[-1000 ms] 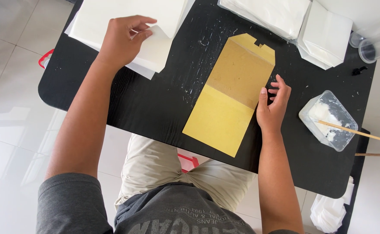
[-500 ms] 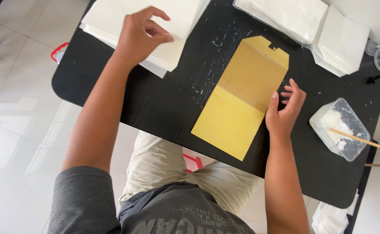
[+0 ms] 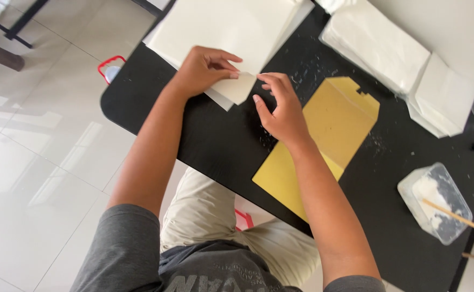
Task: The person is manually constructing a paper bag by folding paper sheets and applying glue with a brush.
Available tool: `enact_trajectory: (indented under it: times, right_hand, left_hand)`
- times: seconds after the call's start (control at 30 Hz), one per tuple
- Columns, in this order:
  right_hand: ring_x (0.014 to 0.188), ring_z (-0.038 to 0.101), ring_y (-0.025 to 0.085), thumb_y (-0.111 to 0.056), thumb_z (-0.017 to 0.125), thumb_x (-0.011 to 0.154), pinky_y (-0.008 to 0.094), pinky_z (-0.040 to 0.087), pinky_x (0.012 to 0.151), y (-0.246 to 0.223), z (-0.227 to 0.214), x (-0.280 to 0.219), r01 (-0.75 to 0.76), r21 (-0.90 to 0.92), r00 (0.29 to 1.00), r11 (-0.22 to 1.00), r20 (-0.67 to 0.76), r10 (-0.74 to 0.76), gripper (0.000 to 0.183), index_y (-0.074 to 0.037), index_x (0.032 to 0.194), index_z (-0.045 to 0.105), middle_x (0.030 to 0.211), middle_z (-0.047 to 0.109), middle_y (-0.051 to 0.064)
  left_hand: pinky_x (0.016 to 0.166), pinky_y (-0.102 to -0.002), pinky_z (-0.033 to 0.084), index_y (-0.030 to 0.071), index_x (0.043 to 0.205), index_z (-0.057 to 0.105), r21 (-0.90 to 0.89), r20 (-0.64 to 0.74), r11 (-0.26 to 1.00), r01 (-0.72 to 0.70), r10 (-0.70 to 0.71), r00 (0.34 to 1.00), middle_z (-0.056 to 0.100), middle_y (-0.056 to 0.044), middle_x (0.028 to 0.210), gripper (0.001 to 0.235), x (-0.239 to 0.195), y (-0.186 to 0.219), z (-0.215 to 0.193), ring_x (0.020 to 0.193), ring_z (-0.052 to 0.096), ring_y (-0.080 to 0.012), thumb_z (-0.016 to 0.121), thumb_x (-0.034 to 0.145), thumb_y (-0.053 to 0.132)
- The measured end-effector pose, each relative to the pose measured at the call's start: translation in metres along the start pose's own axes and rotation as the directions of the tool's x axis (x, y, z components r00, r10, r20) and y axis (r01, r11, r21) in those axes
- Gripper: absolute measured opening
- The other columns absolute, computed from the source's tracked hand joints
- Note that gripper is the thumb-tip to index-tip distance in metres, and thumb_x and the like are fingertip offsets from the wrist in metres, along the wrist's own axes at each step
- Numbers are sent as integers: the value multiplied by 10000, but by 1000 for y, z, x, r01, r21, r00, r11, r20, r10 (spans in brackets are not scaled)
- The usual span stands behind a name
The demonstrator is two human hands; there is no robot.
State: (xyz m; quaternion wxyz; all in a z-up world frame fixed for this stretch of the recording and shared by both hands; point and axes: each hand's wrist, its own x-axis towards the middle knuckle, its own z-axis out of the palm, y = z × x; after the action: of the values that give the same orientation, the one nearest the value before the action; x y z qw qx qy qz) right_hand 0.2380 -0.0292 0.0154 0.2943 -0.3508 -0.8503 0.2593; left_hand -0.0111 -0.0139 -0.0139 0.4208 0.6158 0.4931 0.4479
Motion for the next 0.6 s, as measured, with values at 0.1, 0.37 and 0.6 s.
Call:
enact_trajectory:
  times: [0.1, 0.37, 0.6]
  right_hand:
    - [1294, 586, 302, -222, 561, 1045, 416, 471, 1113, 1, 19, 15, -130, 166, 989, 977, 88, 117, 421, -55, 1427, 499, 1406, 521, 129]
    - [1333, 551, 371, -50, 618, 1037, 463, 495, 1104, 22, 37, 6, -34, 231, 989, 972, -135, 67, 343, -29, 1376, 568, 1374, 530, 146]
    - [1272, 595, 282, -55, 630, 1021, 394, 517, 1083, 36, 40, 7, -26, 230, 986, 973, -157, 63, 326, -34, 1346, 616, 1290, 549, 109]
  left_hand:
    - [900, -261, 629, 113, 1181, 763, 27, -11, 999, -31, 32, 999, 805, -70, 980, 237, -1, -1, 0, 933, 774, -144, 769, 945, 105]
    - [863, -287, 603, 84, 1082, 802, -15, -124, 990, -138, 135, 983, 795, -112, 865, 298, -1, -11, 5, 847, 765, -190, 924, 812, 64]
    - [819, -277, 589, 59, 1078, 790, -24, -126, 992, -126, 122, 985, 777, -115, 802, 339, 1, -10, 9, 757, 711, -163, 943, 776, 48]
